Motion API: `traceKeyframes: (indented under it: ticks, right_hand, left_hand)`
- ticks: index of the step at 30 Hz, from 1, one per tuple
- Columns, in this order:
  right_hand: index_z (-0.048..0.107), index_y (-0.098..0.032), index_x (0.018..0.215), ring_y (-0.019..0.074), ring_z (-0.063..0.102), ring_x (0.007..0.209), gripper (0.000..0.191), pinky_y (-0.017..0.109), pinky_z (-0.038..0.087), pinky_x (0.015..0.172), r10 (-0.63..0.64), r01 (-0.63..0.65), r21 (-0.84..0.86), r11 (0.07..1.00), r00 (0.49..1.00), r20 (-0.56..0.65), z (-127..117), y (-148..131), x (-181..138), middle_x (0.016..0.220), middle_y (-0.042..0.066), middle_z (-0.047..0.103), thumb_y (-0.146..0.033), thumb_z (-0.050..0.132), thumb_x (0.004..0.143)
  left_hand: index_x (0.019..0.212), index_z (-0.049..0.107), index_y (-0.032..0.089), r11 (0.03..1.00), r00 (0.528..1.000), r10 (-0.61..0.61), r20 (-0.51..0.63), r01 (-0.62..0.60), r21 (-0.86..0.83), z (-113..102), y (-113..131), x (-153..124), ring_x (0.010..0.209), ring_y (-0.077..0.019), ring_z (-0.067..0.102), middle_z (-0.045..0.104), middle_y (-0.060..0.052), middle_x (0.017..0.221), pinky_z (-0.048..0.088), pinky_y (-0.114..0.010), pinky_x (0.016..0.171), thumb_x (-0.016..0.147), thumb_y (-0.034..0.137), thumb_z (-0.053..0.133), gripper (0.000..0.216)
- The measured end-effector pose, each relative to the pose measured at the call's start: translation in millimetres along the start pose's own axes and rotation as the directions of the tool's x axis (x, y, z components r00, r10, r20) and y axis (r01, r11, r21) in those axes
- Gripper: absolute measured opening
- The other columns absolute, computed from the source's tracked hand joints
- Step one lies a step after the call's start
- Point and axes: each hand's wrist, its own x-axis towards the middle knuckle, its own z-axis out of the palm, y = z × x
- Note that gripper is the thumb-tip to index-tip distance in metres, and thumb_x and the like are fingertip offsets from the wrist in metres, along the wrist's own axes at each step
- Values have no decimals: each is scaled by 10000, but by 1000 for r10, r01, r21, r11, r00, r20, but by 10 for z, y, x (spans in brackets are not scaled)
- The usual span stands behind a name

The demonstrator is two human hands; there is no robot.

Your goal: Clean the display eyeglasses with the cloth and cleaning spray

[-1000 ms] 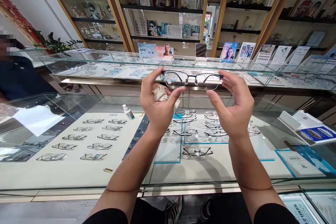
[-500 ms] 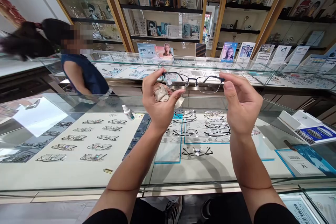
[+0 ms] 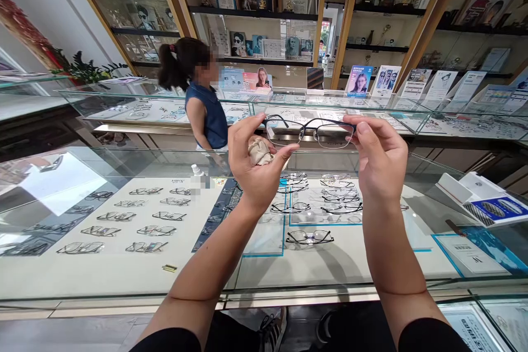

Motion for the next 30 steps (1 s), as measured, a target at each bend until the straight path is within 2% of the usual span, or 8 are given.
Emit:
traceKeyframes:
  ticks: [5,9,13,19,24,27,30]
  right_hand:
    - [799,-309,1045,253,794,1134,195,415,671,899,43,-45,71,996,999,27,20,-55,-19,1146,27,831,-485,801,961]
    - [778,-314,1071,247,798,1121,161,409,668,897,8,-11,69,998,999,50,49,-72,-38,1151,29,817,-457,747,1003]
    - [769,-320,1091,240,796,1126,114,409,665,906,-38,31,82,996,996,77,56,-72,-43,1156,30,801,-395,700,1041]
    - [754,-301,1101,244,790,1106,174,428,676,929,-10,7,53,999,998,61,66,-54,-43,1163,46,803,-448,717,1015]
    - [754,-309,1141,248,767,1187,162,444,654,980,-45,49,-34,998,993,112,14,0,-25,1225,48,799,-385,636,1061]
    - [777,-316,1148,254,748,1210,159,479,603,1075,-114,129,-122,984,986,125,-30,-23,7,1230,44,802,-354,663,1044]
    - [799,-305,1096,275,734,1217,127,524,552,1126,-168,227,-279,933,961,221,-47,-91,25,1207,48,812,-350,717,1010]
  left_hand:
    - [1452,607,319,1000,1000,4,-6,-4,-16,34,-10,-6,730,-94,634,645,-65,1349,578,-313,766,909,601,844,656]
    - [1438,614,304,1000,1000,-4,-9,4,-7,37,-5,-2,718,-91,627,672,-66,1350,590,-305,740,894,627,849,675]
    - [1418,637,288,1000,1000,-22,0,22,9,29,5,-4,924,-171,710,687,-74,1329,611,-305,766,885,634,855,672]
    - [1487,599,314,997,996,-67,52,69,-25,31,44,2,1191,-259,724,667,-97,1440,655,-361,875,933,583,829,657]
    - [1518,589,324,998,992,-66,111,66,3,-1,50,49,1358,-314,682,682,-104,1454,654,-432,1015,966,571,797,639]
    - [1516,602,330,999,984,-44,173,46,-5,-37,27,78,1310,-295,711,693,-97,1464,666,-396,983,941,576,821,663]
    - [1517,614,334,999,960,-31,277,34,-9,-79,25,102,1267,-273,733,701,-97,1483,676,-365,956,933,582,824,668]
